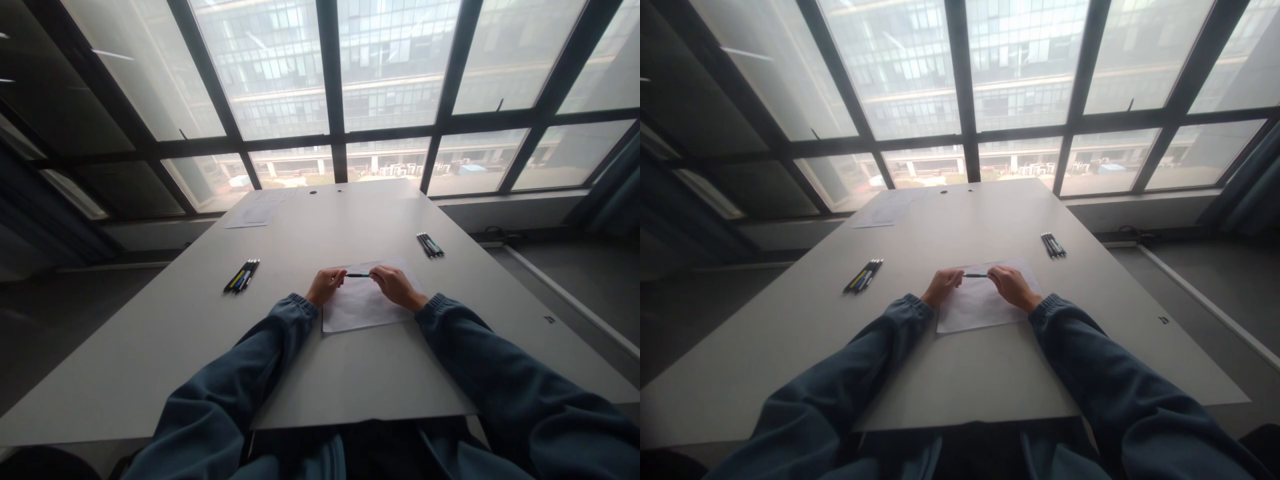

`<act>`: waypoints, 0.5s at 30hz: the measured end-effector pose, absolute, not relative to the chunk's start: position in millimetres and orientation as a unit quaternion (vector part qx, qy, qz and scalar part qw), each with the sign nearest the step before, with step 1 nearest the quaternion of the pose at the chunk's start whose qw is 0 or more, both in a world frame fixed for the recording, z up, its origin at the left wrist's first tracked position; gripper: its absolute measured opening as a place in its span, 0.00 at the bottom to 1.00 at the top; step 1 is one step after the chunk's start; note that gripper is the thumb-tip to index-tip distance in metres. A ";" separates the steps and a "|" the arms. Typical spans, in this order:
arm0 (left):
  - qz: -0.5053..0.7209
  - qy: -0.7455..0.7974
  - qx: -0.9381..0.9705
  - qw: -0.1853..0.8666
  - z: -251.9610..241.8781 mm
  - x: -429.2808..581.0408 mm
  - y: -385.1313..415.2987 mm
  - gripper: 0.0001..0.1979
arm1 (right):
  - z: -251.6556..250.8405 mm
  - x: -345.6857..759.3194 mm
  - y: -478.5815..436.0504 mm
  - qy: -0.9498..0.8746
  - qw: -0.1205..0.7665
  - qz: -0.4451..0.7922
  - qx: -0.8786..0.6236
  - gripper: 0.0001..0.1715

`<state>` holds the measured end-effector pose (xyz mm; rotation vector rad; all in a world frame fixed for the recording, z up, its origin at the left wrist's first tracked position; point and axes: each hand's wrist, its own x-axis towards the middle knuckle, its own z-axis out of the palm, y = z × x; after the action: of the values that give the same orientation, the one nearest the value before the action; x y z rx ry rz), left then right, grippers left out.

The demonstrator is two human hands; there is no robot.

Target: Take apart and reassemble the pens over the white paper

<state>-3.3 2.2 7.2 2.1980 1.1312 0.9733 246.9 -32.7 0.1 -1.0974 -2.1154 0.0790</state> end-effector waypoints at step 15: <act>0.391 0.392 0.807 0.207 6.4 -2.3 3.0 0.14 | 0.3 247.9 -32.4 -0.822 0.360 0.043 -0.440 0.11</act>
<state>-2.3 3.0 6.4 2.2464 1.0914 1.0879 247.9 -32.4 0.3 -1.1337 -2.1177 0.1106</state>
